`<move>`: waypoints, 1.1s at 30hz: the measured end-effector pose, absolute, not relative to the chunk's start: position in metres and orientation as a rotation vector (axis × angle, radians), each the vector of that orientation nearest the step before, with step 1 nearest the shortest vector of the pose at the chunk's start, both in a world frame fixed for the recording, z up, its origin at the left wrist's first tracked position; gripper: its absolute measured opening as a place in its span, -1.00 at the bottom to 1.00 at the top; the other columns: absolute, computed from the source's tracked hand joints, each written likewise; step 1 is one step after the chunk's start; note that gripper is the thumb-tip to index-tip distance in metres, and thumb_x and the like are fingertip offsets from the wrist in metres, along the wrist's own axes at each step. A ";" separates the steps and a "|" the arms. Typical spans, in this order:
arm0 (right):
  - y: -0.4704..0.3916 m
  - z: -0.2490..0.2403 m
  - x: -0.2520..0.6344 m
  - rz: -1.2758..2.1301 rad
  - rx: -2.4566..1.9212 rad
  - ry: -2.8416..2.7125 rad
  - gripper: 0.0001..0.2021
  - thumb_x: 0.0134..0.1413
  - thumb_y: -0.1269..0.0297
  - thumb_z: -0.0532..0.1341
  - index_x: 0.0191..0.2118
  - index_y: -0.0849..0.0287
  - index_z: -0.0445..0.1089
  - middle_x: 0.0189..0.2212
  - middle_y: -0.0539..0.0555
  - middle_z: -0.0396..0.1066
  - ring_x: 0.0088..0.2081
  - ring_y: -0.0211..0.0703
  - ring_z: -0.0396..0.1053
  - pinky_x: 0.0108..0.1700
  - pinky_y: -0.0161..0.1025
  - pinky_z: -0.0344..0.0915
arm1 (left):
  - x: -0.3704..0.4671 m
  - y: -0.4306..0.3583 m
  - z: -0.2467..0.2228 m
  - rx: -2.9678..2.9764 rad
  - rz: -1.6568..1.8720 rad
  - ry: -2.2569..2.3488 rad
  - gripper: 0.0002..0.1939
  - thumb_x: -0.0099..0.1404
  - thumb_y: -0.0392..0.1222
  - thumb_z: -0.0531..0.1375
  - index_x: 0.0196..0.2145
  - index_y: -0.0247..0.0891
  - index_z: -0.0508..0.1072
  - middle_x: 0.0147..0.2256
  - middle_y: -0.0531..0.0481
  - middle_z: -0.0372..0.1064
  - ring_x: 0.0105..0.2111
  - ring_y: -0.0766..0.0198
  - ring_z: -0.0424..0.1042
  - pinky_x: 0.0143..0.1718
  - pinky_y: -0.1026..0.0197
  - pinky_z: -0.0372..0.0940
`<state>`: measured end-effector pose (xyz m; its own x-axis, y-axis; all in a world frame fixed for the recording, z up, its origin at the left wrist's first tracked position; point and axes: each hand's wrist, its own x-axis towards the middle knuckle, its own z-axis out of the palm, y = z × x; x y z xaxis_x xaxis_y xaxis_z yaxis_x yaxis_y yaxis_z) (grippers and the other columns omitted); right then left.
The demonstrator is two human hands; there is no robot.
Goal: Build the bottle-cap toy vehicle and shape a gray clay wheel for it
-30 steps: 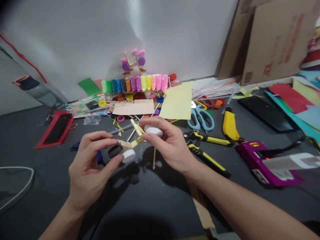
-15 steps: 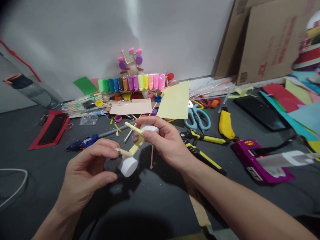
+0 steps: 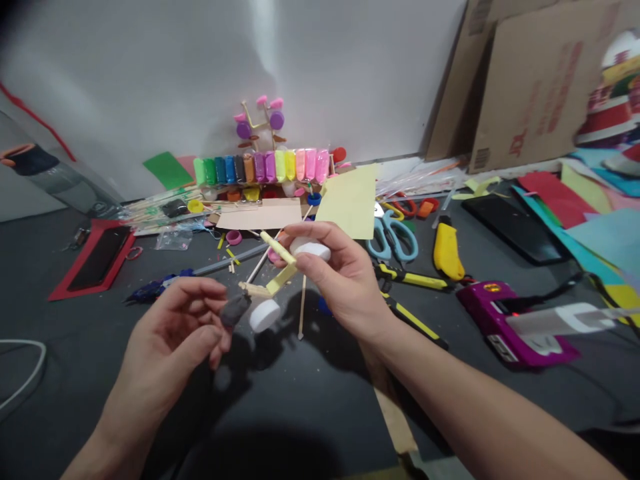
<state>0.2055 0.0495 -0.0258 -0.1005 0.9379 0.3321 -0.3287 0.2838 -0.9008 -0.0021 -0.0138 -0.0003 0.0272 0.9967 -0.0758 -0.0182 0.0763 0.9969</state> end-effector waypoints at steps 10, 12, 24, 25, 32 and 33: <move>0.039 -0.029 0.201 0.783 -0.742 -1.372 -0.80 0.27 0.18 0.32 -0.01 -0.05 0.50 -0.05 0.09 0.48 0.06 0.03 0.46 0.17 0.08 0.45 | 0.003 -0.015 -0.002 1.315 1.254 1.548 -0.80 0.08 -0.13 0.49 -0.33 -0.14 0.61 -0.49 0.09 0.58 -0.58 0.31 0.50 -0.56 0.34 0.41; 0.038 -0.027 0.200 0.722 -0.731 -1.399 -0.83 0.29 0.22 0.29 -0.02 -0.07 0.49 -0.08 0.09 0.48 0.08 0.04 0.44 0.24 0.13 0.39 | 0.002 -0.014 -0.002 1.302 1.245 1.559 -0.79 0.07 -0.11 0.49 -0.32 -0.14 0.62 -0.49 0.08 0.59 -0.58 0.31 0.51 -0.57 0.34 0.41; 0.037 -0.025 0.197 0.682 -0.679 -1.428 -0.82 0.29 0.30 0.28 -0.03 -0.06 0.51 -0.09 0.08 0.48 0.04 0.02 0.43 0.11 0.04 0.45 | 0.000 -0.014 -0.001 1.586 1.257 1.589 -0.91 0.16 -0.15 0.45 -0.34 -0.07 0.65 -0.55 0.16 0.58 -0.60 0.33 0.50 -0.52 0.34 0.39; 0.037 -0.026 0.197 0.679 -0.681 -1.426 -0.82 0.29 0.30 0.28 -0.03 -0.06 0.51 -0.09 0.07 0.48 0.05 0.02 0.43 0.13 0.05 0.43 | 0.000 -0.014 -0.001 1.588 1.249 1.579 -0.88 0.14 -0.14 0.46 -0.32 -0.08 0.65 -0.54 0.15 0.58 -0.59 0.33 0.51 -0.52 0.35 0.39; 0.036 -0.027 0.198 0.698 -0.696 -1.360 -0.80 0.29 0.27 0.30 0.00 -0.06 0.50 -0.03 0.08 0.45 0.00 -0.02 0.47 0.14 0.06 0.44 | -0.004 -0.012 0.005 1.052 1.085 1.233 -0.61 0.36 0.16 0.26 -0.36 -0.24 0.53 -0.54 0.04 0.53 -0.63 0.38 0.44 -0.63 0.41 0.31; 0.036 -0.027 0.197 0.688 -0.691 -1.367 -0.80 0.29 0.27 0.30 0.00 -0.06 0.50 -0.05 0.08 0.46 0.01 -0.02 0.45 0.16 0.06 0.43 | -0.005 -0.011 0.005 0.988 1.018 1.144 -0.57 0.35 0.20 0.25 -0.40 -0.26 0.50 -0.56 0.04 0.52 -0.65 0.39 0.43 -0.66 0.43 0.28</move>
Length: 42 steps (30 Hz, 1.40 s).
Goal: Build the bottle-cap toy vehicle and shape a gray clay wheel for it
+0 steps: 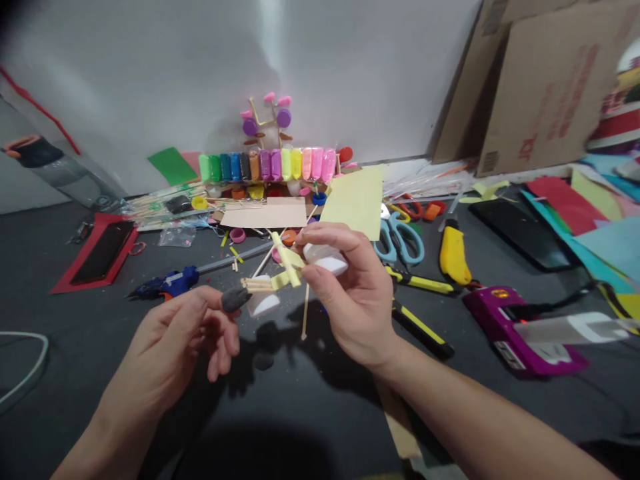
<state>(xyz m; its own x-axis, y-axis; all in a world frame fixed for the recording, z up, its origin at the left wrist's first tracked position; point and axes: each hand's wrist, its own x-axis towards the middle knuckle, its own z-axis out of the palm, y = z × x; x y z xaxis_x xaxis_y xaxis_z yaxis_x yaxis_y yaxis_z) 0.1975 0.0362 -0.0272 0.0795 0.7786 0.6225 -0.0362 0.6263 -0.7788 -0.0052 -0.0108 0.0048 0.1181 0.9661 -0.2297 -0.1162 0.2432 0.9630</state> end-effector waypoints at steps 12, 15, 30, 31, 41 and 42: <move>0.032 -0.023 0.192 0.769 -0.637 -1.370 -0.78 0.26 0.33 0.31 0.00 -0.05 0.50 -0.10 0.05 0.48 0.00 -0.10 0.46 0.09 -0.11 0.49 | -0.006 0.000 0.002 0.677 0.892 0.889 -0.66 0.19 0.00 0.45 -0.34 -0.26 0.44 -0.61 0.10 0.52 -0.77 0.43 0.39 -0.80 0.51 0.24; 0.033 -0.024 0.191 1.024 -0.667 -1.263 -0.65 0.24 0.24 0.36 0.12 -0.14 0.42 0.09 0.04 0.45 0.08 -0.10 0.48 0.13 -0.09 0.49 | -0.006 0.001 0.001 0.668 0.897 0.882 -0.68 0.21 -0.02 0.44 -0.37 -0.26 0.43 -0.62 0.10 0.53 -0.77 0.43 0.40 -0.78 0.51 0.25; 0.049 -0.015 0.209 1.485 -0.759 -1.286 -0.56 0.07 0.19 0.48 0.07 -0.02 0.47 -0.17 0.00 0.51 -0.26 -0.22 0.49 -0.25 -0.29 0.55 | -0.010 -0.007 -0.003 1.807 1.276 1.443 -0.62 0.16 -0.27 0.45 -0.06 -0.09 0.53 -0.18 0.11 0.47 -0.27 0.39 0.42 -0.33 0.42 0.34; 0.048 -0.016 0.209 1.498 -0.750 -1.291 -0.57 0.07 0.19 0.48 0.07 -0.01 0.47 -0.18 -0.01 0.51 -0.26 -0.23 0.49 -0.24 -0.30 0.55 | -0.009 -0.008 -0.004 1.946 1.295 1.430 -0.64 0.19 -0.30 0.43 -0.07 -0.11 0.54 -0.17 0.10 0.46 -0.24 0.38 0.42 -0.27 0.41 0.34; 0.042 -0.017 0.207 1.482 -0.714 -1.308 -0.63 0.11 0.28 0.46 0.04 -0.04 0.50 -0.16 -0.02 0.49 -0.27 -0.29 0.48 -0.20 -0.36 0.52 | -0.005 -0.011 -0.006 2.232 1.372 1.424 -0.79 0.29 -0.44 0.29 -0.15 -0.23 0.54 -0.24 0.08 0.42 -0.24 0.40 0.43 -0.16 0.40 0.32; 0.042 -0.017 0.207 1.472 -0.720 -1.312 -0.63 0.10 0.27 0.46 0.04 -0.04 0.50 -0.16 -0.03 0.49 -0.27 -0.29 0.48 -0.20 -0.36 0.51 | -0.005 -0.011 -0.006 2.233 1.368 1.422 -0.78 0.30 -0.45 0.29 -0.14 -0.22 0.54 -0.25 0.09 0.43 -0.25 0.40 0.43 -0.16 0.39 0.32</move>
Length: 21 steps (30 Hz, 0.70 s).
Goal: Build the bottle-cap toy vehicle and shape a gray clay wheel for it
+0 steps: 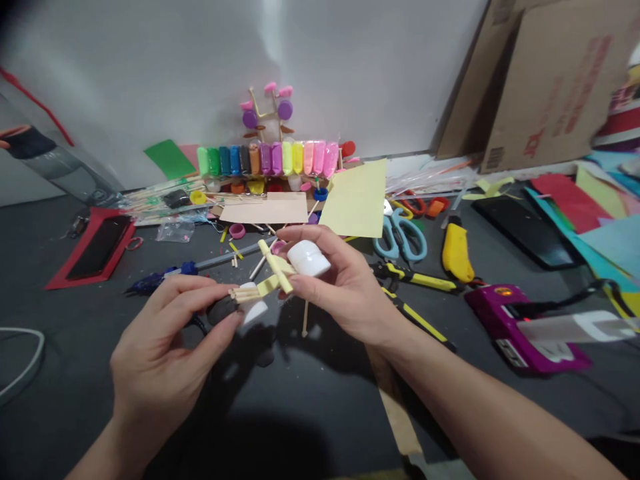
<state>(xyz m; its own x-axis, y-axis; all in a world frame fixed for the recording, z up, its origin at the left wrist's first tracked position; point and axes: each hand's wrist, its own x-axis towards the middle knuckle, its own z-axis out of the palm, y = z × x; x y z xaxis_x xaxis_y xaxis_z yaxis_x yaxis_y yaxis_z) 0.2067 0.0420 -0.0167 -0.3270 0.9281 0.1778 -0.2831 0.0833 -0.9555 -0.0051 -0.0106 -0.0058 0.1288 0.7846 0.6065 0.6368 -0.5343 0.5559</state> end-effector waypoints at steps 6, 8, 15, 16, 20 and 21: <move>0.042 -0.017 0.207 1.422 -0.782 -1.300 -0.61 0.07 0.22 0.48 0.02 -0.06 0.50 -0.21 -0.03 0.52 -0.27 -0.26 0.46 -0.18 -0.33 0.46 | -0.006 -0.012 -0.005 2.102 1.325 1.374 -0.70 0.24 -0.33 0.37 -0.07 -0.20 0.52 -0.18 0.04 0.44 -0.20 0.27 0.43 -0.12 0.27 0.34; 0.041 -0.017 0.207 1.403 -0.795 -1.299 -0.61 0.05 0.22 0.49 0.01 -0.06 0.51 -0.22 -0.02 0.52 -0.27 -0.24 0.45 -0.20 -0.32 0.44 | -0.007 -0.014 -0.004 2.015 1.318 1.349 -0.68 0.28 -0.31 0.33 -0.01 -0.15 0.50 -0.14 0.03 0.43 -0.16 0.25 0.41 -0.07 0.25 0.31; 0.039 -0.016 0.207 1.294 -0.817 -1.394 -0.63 0.07 0.20 0.48 0.01 -0.07 0.50 -0.14 0.00 0.52 -0.20 -0.18 0.49 -0.17 -0.28 0.44 | -0.010 -0.011 -0.007 1.452 1.238 1.211 -0.80 0.39 -0.33 0.24 -0.24 0.02 0.56 -0.13 0.12 0.35 -0.09 0.32 0.35 -0.04 0.36 0.23; 0.040 -0.017 0.208 1.281 -0.819 -1.411 -0.63 0.08 0.21 0.47 0.02 -0.08 0.50 -0.11 0.01 0.52 -0.16 -0.17 0.49 -0.14 -0.27 0.44 | -0.010 -0.010 -0.007 1.369 1.224 1.163 -0.81 0.39 -0.31 0.26 -0.25 0.02 0.57 -0.13 0.12 0.35 -0.09 0.32 0.35 -0.04 0.37 0.23; 0.040 -0.017 0.208 1.232 -0.833 -1.465 -0.60 0.06 0.25 0.47 0.04 -0.06 0.50 -0.04 0.03 0.51 -0.05 -0.09 0.50 -0.06 -0.22 0.45 | -0.012 -0.007 -0.007 1.137 1.153 1.015 -0.90 0.41 -0.16 0.26 -0.27 -0.01 0.60 -0.12 0.10 0.34 -0.15 0.32 0.34 -0.10 0.37 0.24; 0.039 -0.017 0.208 1.223 -0.839 -1.470 -0.60 0.07 0.25 0.47 0.04 -0.05 0.50 -0.04 0.03 0.51 -0.05 -0.08 0.50 -0.05 -0.21 0.45 | -0.012 -0.007 -0.007 1.108 1.146 1.004 -0.89 0.42 -0.13 0.26 -0.28 -0.03 0.60 -0.12 0.10 0.33 -0.16 0.32 0.34 -0.11 0.37 0.24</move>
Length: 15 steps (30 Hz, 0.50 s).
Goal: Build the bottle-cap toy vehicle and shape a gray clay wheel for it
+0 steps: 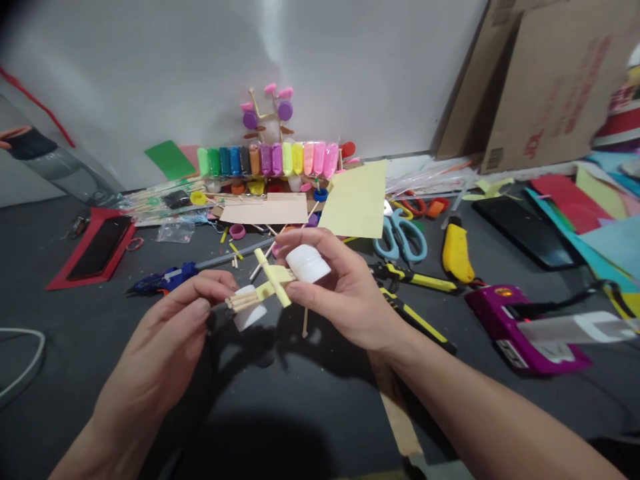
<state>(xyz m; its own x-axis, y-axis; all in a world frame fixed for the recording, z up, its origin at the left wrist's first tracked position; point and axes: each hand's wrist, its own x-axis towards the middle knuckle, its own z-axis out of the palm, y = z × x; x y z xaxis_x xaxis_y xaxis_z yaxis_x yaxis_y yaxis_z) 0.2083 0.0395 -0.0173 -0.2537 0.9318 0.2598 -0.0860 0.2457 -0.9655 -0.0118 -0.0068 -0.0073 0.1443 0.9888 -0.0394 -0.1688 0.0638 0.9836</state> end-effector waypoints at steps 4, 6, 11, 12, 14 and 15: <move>0.038 -0.016 0.207 1.228 -0.847 -1.480 -0.62 0.09 0.21 0.46 0.03 -0.04 0.49 -0.13 0.03 0.52 -0.13 -0.09 0.52 -0.11 -0.21 0.48 | -0.010 -0.007 -0.007 1.058 1.156 1.030 -0.88 0.37 -0.16 0.32 -0.37 -0.11 0.56 -0.14 0.09 0.32 -0.15 0.33 0.33 -0.09 0.38 0.21; 0.038 -0.015 0.206 1.221 -0.854 -1.490 -0.64 0.08 0.19 0.46 0.01 -0.03 0.50 -0.16 0.03 0.52 -0.16 -0.10 0.52 -0.12 -0.21 0.49 | -0.009 -0.006 -0.007 1.031 1.153 1.045 -0.86 0.35 -0.16 0.34 -0.39 -0.13 0.55 -0.13 0.09 0.32 -0.13 0.32 0.33 -0.10 0.38 0.21; 0.039 -0.015 0.205 1.229 -0.836 -1.481 -0.64 0.07 0.27 0.47 0.00 -0.05 0.50 -0.13 0.01 0.52 -0.13 -0.12 0.52 -0.11 -0.23 0.48 | -0.009 -0.004 -0.007 1.012 1.148 1.050 -0.85 0.36 -0.16 0.32 -0.40 -0.14 0.55 -0.14 0.09 0.32 -0.15 0.32 0.32 -0.11 0.37 0.20; 0.039 -0.016 0.205 1.244 -0.833 -1.473 -0.63 0.07 0.28 0.47 0.01 -0.06 0.50 -0.12 0.01 0.52 -0.14 -0.13 0.52 -0.10 -0.24 0.48 | -0.009 -0.004 -0.007 1.006 1.144 1.047 -0.84 0.37 -0.16 0.32 -0.40 -0.14 0.55 -0.14 0.08 0.32 -0.16 0.32 0.32 -0.12 0.36 0.21; 0.039 -0.017 0.205 1.267 -0.836 -1.457 -0.63 0.06 0.29 0.47 0.01 -0.07 0.50 -0.12 0.01 0.52 -0.14 -0.14 0.52 -0.11 -0.24 0.47 | -0.009 -0.005 -0.006 0.975 1.139 1.039 -0.82 0.37 -0.17 0.31 -0.42 -0.15 0.54 -0.14 0.08 0.32 -0.18 0.31 0.31 -0.13 0.35 0.22; 0.039 -0.018 0.206 1.273 -0.839 -1.452 -0.63 0.06 0.29 0.47 0.00 -0.06 0.51 -0.12 0.01 0.52 -0.15 -0.13 0.52 -0.11 -0.24 0.47 | -0.009 -0.005 -0.006 0.953 1.133 1.036 -0.82 0.37 -0.17 0.31 -0.43 -0.16 0.53 -0.14 0.07 0.33 -0.18 0.31 0.31 -0.14 0.34 0.22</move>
